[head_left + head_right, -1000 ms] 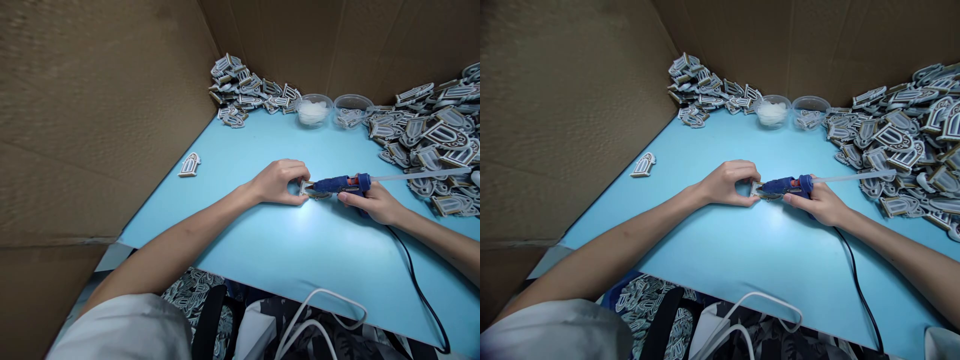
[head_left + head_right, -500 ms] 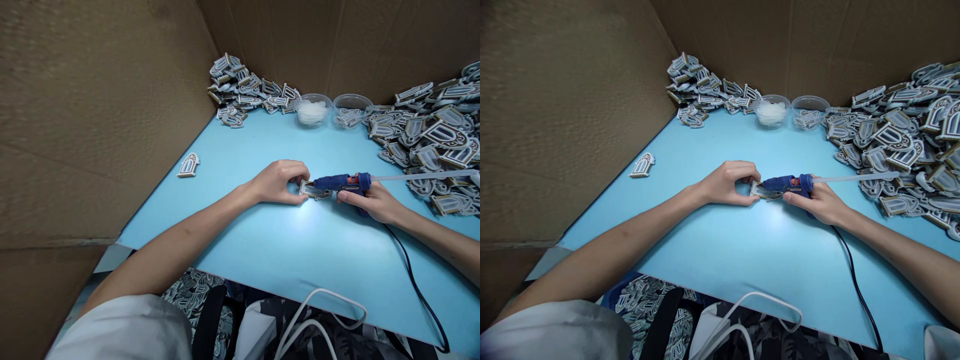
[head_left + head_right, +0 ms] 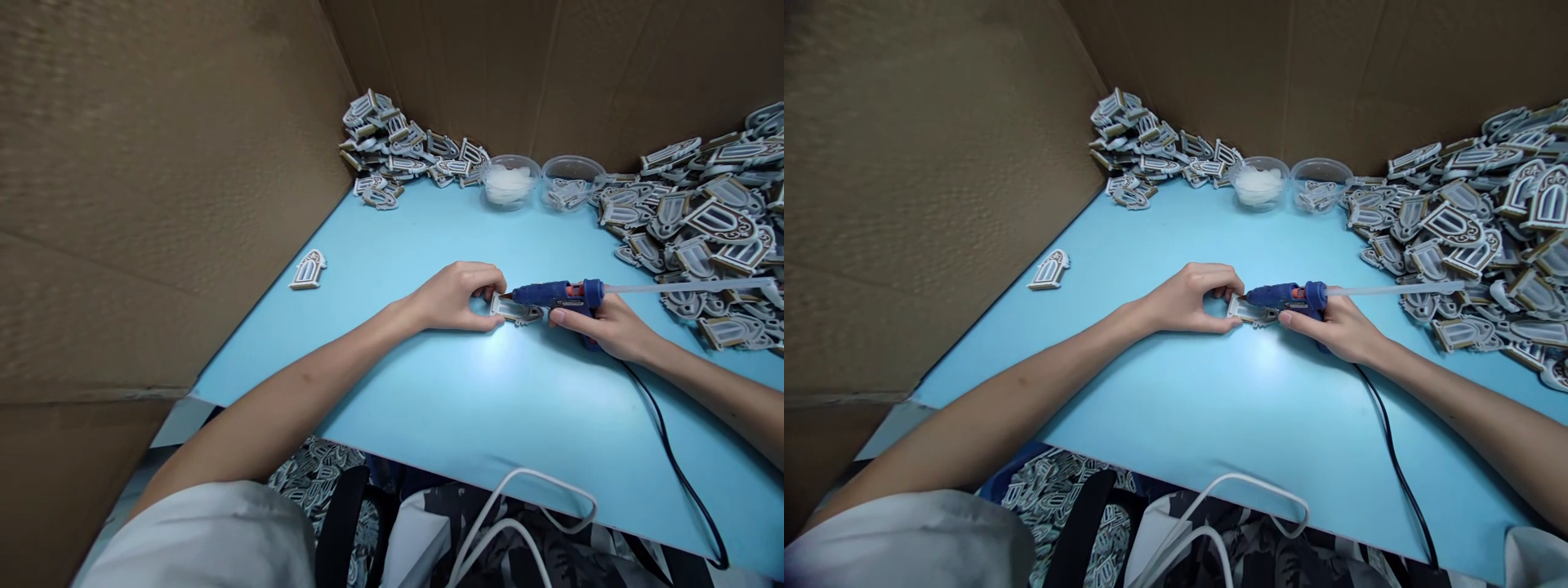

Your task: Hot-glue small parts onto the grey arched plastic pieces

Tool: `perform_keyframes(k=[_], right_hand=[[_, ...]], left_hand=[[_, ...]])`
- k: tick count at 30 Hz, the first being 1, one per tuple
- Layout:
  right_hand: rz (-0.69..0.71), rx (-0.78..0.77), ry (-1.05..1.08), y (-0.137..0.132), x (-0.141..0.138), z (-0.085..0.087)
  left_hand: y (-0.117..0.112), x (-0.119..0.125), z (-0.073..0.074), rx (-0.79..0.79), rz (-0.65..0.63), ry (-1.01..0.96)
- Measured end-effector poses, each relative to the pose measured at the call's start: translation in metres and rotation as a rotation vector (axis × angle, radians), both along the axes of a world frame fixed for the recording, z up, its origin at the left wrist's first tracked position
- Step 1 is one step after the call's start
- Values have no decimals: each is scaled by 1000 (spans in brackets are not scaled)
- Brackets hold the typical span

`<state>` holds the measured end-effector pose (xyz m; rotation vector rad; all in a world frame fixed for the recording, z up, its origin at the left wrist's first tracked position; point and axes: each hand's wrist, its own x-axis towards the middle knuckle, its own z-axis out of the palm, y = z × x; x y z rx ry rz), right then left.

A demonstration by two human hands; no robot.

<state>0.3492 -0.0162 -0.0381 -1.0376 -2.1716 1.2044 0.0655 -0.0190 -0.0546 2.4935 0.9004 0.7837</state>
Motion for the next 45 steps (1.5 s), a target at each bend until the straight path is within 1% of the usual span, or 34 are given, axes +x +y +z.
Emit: perform_keyframes(k=[4, 7, 11, 14, 16, 19, 22, 26, 32, 36, 40, 42, 45], right_hand=[[-2, 14, 6, -1, -1, 1], [-24, 25, 10, -1, 0, -1], [-166, 33, 57, -1, 6, -8], [-293, 47, 161, -2, 8, -11], [-360, 86, 229, -3, 8, -11], [-414, 133, 265, -4, 6, -9], [-436, 115, 243, -4, 5, -8], [-409, 97, 250, -1, 6, -9], [-299, -24, 222, 4, 6, -8], [-219, -26, 175, 4, 9, -11], [-137, -22, 81, 4, 11, -14], [-125, -19, 51, 4, 10, -14], [-154, -20, 45, 3, 8, -11]], left_hand=[[0, 0, 1, -18, 6, 3], [0, 0, 1, -28, 11, 6], [0, 0, 1, -22, 10, -5], [0, 0, 1, -21, 15, -9], [0, -1, 1, -19, 20, -16], [0, -1, 1, -23, 30, -15], [0, -1, 2, -19, 29, -10], [0, -1, 2, -17, 23, -6], [0, -2, 3, -5, 20, -11], [0, -2, 3, -21, 28, 10], [1, -2, 2, -23, 29, 16], [1, -2, 2, -24, 18, 11], [1, -2, 2, -24, 12, 12]])
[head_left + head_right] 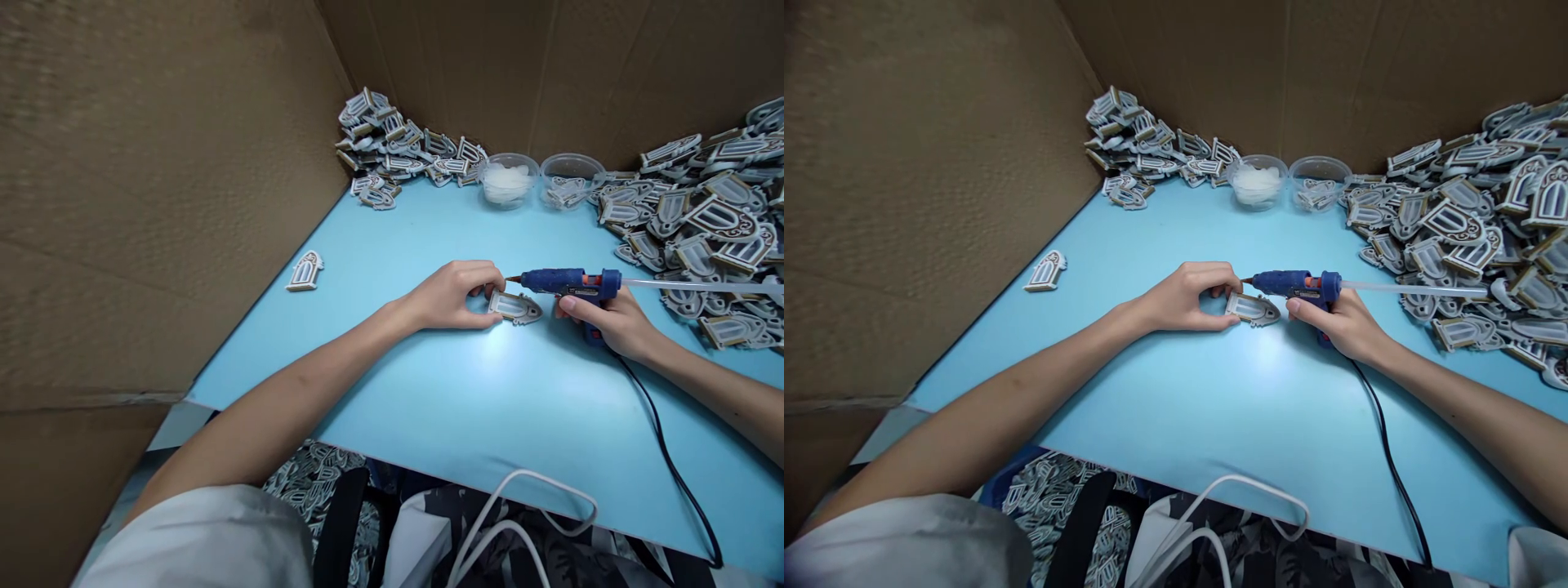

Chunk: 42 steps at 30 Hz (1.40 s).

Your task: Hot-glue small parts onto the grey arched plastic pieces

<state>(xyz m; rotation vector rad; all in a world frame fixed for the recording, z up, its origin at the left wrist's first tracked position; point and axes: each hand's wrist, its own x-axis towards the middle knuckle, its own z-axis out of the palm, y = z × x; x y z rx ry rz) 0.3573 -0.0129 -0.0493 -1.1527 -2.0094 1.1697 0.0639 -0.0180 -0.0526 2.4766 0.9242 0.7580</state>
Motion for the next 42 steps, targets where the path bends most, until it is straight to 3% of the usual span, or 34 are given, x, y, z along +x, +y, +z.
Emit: perform_keyframes(k=[10, 30, 37, 42], right_hand=[[-42, -16, -51, 0, -2, 1], [15, -4, 88, 3, 4, -6], [-31, -8, 163, 2, 4, -8], [-163, 9, 312, 3, -3, -2]], left_hand=[[0, 0, 0, 0, -13, -3], [1, -1, -2, 14, 8, -15], [0, -1, -1, 54, 11, -24], [0, -1, -1, 112, -8, -42]])
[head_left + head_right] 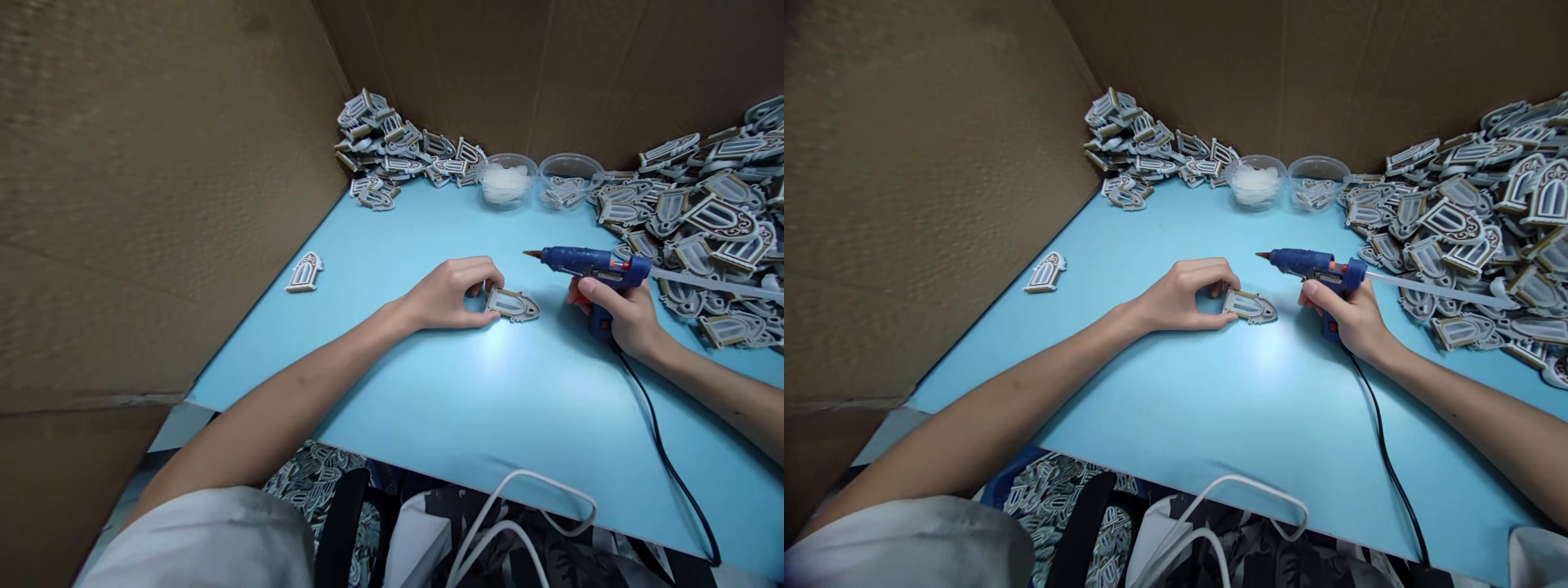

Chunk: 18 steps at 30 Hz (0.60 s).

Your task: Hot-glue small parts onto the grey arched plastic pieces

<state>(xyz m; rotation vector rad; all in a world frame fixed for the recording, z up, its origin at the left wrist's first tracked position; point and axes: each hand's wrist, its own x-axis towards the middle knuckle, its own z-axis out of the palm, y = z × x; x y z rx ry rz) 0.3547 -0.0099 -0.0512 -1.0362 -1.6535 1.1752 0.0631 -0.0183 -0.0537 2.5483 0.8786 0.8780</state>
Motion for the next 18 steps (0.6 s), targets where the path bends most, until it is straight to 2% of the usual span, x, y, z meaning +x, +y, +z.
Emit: perform_keyframes(k=[4, 8, 18], right_hand=[[-39, -30, 69, 3, -5, 6], [-3, -20, 75, 4, -5, 7], [22, -102, 185, 0, -7, 7]], left_hand=[[0, 1, 0, 10, 2, 10], [0, -1, -1, 15, 24, 19], [1, -3, -2, -21, 14, 23]])
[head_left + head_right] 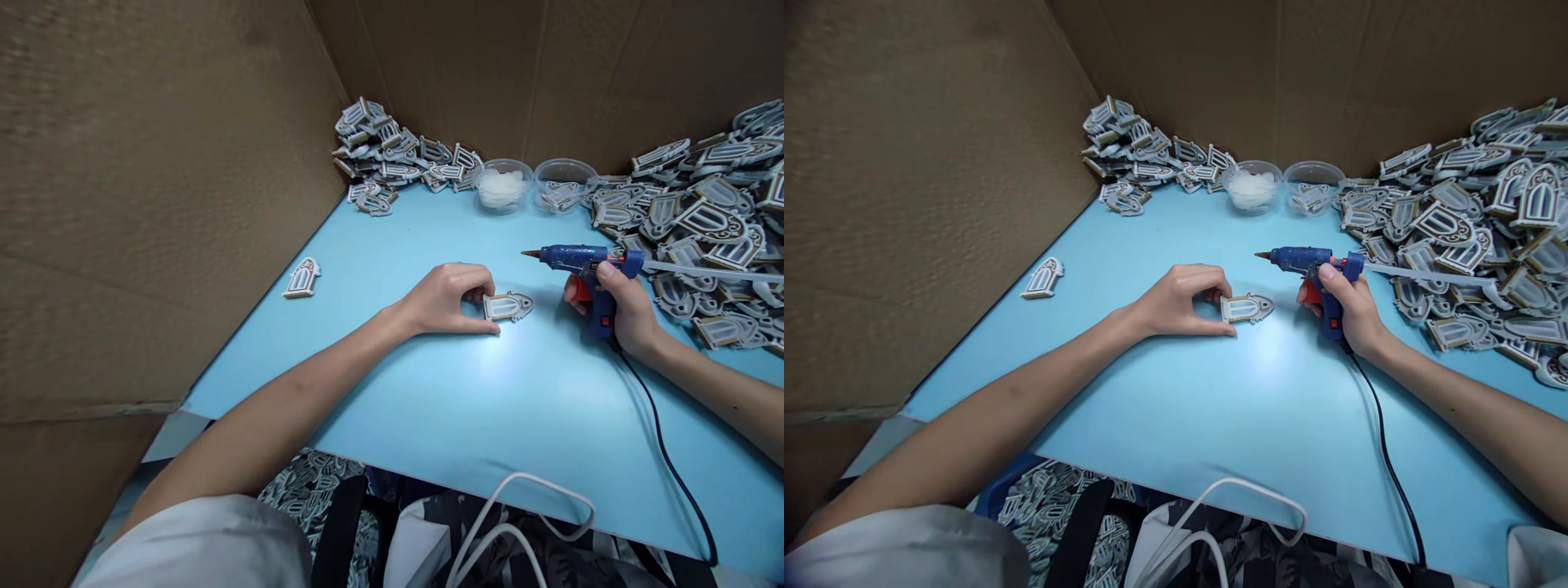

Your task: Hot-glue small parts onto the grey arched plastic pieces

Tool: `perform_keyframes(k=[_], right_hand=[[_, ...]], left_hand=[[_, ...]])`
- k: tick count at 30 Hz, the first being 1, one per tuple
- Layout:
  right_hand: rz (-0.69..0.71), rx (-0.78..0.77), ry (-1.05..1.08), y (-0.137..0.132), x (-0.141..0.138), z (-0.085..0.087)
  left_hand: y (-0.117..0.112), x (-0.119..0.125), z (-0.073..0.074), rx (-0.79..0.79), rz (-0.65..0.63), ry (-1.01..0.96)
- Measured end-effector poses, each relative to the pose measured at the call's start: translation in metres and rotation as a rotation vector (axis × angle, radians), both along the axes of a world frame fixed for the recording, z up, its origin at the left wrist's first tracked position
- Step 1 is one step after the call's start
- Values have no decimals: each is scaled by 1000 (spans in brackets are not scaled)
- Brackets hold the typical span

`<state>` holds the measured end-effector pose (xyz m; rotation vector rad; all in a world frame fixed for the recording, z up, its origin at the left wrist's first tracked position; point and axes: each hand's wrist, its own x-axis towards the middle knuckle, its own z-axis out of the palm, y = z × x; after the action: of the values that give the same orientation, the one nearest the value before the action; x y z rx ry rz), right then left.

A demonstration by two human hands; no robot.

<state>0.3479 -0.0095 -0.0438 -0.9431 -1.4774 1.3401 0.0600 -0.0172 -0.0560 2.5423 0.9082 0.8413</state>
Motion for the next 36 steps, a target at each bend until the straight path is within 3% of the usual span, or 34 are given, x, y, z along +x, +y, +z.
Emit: perform_keyframes(k=[8, 36], right_hand=[[65, -53, -54, 0, 3, -5], [59, -10, -70, 4, 7, -7]], left_hand=[[-2, 0, 4, 30, -13, 10], [-1, 0, 3, -8, -29, 34]])
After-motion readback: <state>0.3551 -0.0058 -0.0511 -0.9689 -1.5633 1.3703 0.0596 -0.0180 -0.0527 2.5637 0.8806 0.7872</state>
